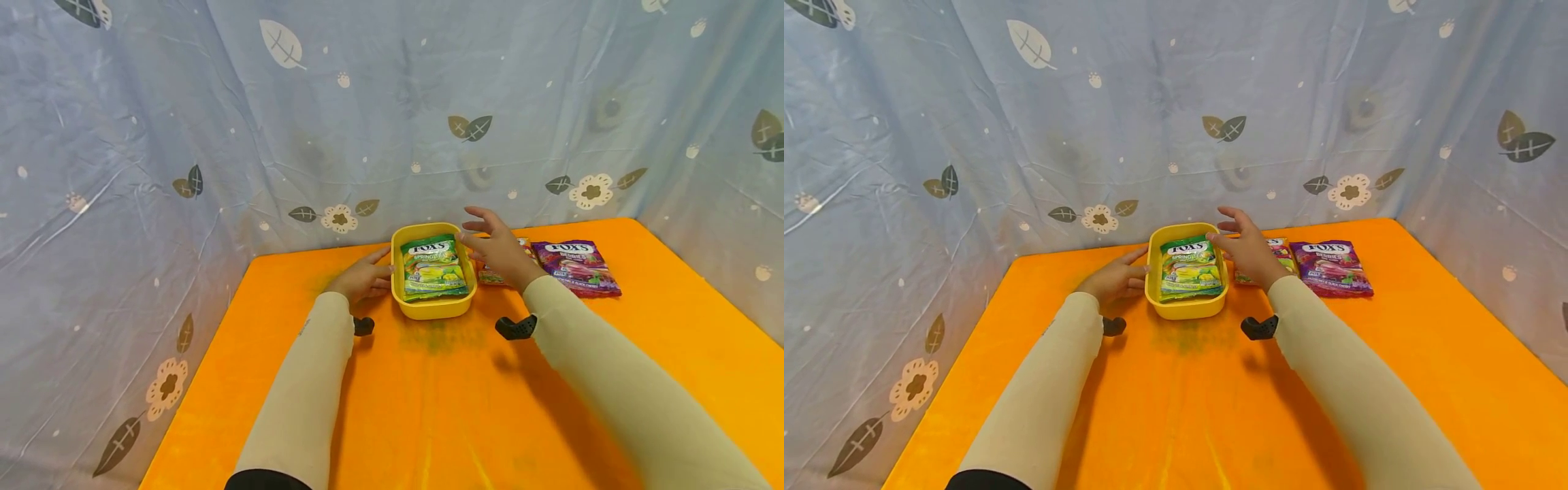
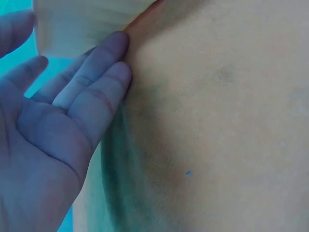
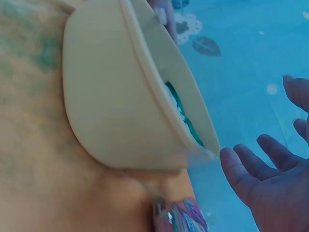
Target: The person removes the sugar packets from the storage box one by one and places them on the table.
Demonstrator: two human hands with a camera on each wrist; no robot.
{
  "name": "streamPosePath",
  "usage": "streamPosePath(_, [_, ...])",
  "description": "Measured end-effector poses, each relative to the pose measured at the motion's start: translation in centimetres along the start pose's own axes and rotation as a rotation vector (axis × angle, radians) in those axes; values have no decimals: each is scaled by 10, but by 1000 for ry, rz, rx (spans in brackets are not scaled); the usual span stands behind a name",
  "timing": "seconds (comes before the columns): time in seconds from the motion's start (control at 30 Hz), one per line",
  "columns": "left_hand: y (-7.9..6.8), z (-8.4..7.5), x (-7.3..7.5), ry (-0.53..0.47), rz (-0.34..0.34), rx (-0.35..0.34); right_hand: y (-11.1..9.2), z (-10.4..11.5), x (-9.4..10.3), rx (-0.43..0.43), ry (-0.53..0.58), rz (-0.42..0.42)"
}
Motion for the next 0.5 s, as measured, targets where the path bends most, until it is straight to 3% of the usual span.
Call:
streamPosePath(0.13, [0, 0, -1, -2, 2, 3, -5, 6, -13, -8, 43, 25])
streamPosePath(0.27, [0, 0, -2, -8, 5, 10, 1, -2, -22, -23, 81, 46])
streamPosePath(0.37, [0, 0, -1, -15, -2, 16, 10, -13, -30, -39, 54, 51])
streamPosePath(0.5, [1, 0, -1, -25, -6, 19, 19, -26, -42, -45, -78, 13])
Point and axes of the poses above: each hand's wrist, its own y-axis towards the middle knuckle, its own x-axis out of the back of the hand, z = x × y, the point moved 6 cm from there along y, towards the middle knuckle, and after that the axes turned 4 degrees about -x, right-handed, at the moved point
